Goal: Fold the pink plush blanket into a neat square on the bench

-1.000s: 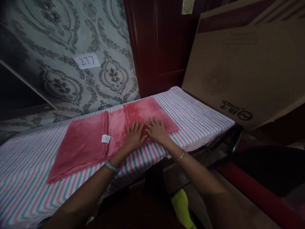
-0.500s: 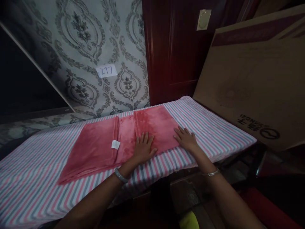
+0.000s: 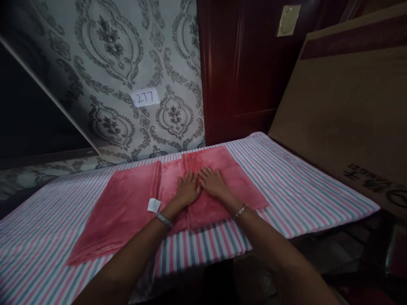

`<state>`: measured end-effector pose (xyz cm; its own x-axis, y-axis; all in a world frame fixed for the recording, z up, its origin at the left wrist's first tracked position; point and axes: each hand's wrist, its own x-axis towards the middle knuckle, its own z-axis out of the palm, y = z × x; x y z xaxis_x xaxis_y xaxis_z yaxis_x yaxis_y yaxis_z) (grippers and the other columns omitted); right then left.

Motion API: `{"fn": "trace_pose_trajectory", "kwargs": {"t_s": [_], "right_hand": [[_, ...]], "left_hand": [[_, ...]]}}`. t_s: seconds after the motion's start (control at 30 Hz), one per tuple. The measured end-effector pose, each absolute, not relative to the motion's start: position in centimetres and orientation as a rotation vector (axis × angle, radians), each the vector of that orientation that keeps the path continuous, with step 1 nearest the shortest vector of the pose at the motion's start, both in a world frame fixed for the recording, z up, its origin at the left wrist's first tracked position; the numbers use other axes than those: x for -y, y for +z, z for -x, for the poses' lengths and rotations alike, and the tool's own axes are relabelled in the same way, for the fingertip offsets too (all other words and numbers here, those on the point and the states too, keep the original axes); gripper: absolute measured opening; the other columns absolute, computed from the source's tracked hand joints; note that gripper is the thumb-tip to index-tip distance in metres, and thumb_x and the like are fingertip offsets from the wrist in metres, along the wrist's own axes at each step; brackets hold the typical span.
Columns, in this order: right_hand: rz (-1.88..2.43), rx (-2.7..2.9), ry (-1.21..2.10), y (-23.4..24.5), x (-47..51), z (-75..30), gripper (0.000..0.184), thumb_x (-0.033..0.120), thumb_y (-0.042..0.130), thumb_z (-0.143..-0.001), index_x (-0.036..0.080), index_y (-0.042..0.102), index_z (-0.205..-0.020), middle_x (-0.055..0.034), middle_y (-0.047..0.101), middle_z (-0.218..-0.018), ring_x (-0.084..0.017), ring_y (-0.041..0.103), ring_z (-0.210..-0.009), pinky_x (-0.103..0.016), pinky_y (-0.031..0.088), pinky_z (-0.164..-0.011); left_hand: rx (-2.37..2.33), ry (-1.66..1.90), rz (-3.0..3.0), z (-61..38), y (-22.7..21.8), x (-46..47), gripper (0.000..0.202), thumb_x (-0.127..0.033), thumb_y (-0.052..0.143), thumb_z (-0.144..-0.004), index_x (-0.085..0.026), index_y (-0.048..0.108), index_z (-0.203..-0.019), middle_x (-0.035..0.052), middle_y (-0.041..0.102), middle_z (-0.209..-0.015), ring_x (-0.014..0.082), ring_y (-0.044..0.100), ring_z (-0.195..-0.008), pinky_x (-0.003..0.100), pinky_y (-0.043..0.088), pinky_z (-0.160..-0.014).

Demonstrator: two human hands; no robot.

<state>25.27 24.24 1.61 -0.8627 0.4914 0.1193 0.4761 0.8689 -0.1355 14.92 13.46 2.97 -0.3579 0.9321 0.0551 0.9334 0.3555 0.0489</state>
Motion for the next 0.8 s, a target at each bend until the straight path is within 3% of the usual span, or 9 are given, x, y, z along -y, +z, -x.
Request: {"fn": "trace_pose_trajectory", "kwargs": {"t_s": [0.1, 0.23, 0.3, 0.43, 0.6, 0.7, 0.8], "right_hand": [[0.719, 2.937, 0.24, 0.9, -25.5, -25.7, 0.057, 0.039, 0.034, -0.106, 0.023, 0.038, -0.16, -0.0061, 0.029, -0.167, -0.026, 0.024, -0.155, -0.055, 0.024, -0.124], [0.74, 2.887, 0.297, 2.7, -28.3, -25.4, 0.052, 0.036, 0.03, -0.107, 0.022, 0.053, -0.151, -0.0079, 0.042, -0.161, -0.027, 0.03, -0.153, -0.05, 0.028, -0.123], [0.81, 2.792, 0.262, 4.0, -29.6, -24.0, 0.052, 0.034, 0.028, -0.108, 0.021, 0.055, -0.149, -0.0081, 0.041, -0.161, -0.028, 0.028, -0.154, -0.053, 0.026, -0.123], [0.845, 2.74, 0.221, 5.2, -31.2, -19.5, 0.052, 0.03, 0.028, -0.107, 0.022, 0.049, -0.154, -0.0071, 0.036, -0.164, -0.03, 0.024, -0.154, -0.058, 0.027, -0.122], [0.793, 2.89, 0.207, 3.7, -32.0, -15.2, 0.053, 0.029, 0.029, -0.106, 0.021, 0.047, -0.155, -0.0074, 0.037, -0.164, -0.03, 0.026, -0.153, -0.06, 0.026, -0.121], [0.775, 2.949, 0.243, 2.2, -32.8, -14.7, 0.055, 0.037, 0.027, -0.107, 0.024, 0.04, -0.159, -0.0059, 0.031, -0.167, -0.029, 0.027, -0.153, -0.06, 0.025, -0.121], [0.825, 2.954, 0.226, 1.6, -34.9, -15.8, 0.06, 0.049, 0.029, -0.107, 0.024, 0.039, -0.16, -0.008, 0.03, -0.167, -0.03, 0.026, -0.154, -0.058, 0.022, -0.123]], "left_hand": [[2.617, -0.097, 1.798, -14.5, 2.8, -13.4, 0.066, -0.045, 0.037, -0.101, -0.012, 0.034, -0.159, 0.0188, 0.028, -0.167, 0.0331, 0.024, -0.156, 0.06, 0.027, -0.122], [2.705, -0.209, 1.846, -13.0, 5.8, -14.9, 0.047, -0.037, 0.038, -0.101, -0.016, 0.059, -0.137, 0.0161, 0.06, -0.145, 0.0299, 0.055, -0.136, 0.049, 0.044, -0.113], [2.677, -0.34, 1.773, -11.8, 7.3, -16.5, 0.042, -0.028, 0.034, -0.101, -0.016, 0.062, -0.13, 0.0149, 0.067, -0.135, 0.0276, 0.061, -0.128, 0.046, 0.045, -0.111], [2.61, -0.396, 1.68, -9.3, 7.6, -20.2, 0.048, -0.021, 0.039, -0.098, -0.014, 0.05, -0.145, 0.0166, 0.05, -0.155, 0.0278, 0.044, -0.145, 0.05, 0.035, -0.12], [2.67, -0.2, 1.635, -7.5, 4.2, -22.2, 0.058, -0.029, 0.03, -0.101, -0.012, 0.038, -0.157, 0.0168, 0.034, -0.166, 0.0313, 0.026, -0.155, 0.063, 0.02, -0.125], [2.686, -0.129, 1.606, -7.3, 2.4, -22.1, 0.064, -0.035, 0.028, -0.101, -0.011, 0.032, -0.16, 0.0166, 0.028, -0.168, 0.0321, 0.019, -0.158, 0.066, 0.019, -0.124], [2.667, -0.103, 1.598, -7.2, 1.9, -21.9, 0.065, -0.038, 0.028, -0.101, -0.012, 0.031, -0.161, 0.0161, 0.028, -0.168, 0.0312, 0.02, -0.158, 0.064, 0.021, -0.124]]}}
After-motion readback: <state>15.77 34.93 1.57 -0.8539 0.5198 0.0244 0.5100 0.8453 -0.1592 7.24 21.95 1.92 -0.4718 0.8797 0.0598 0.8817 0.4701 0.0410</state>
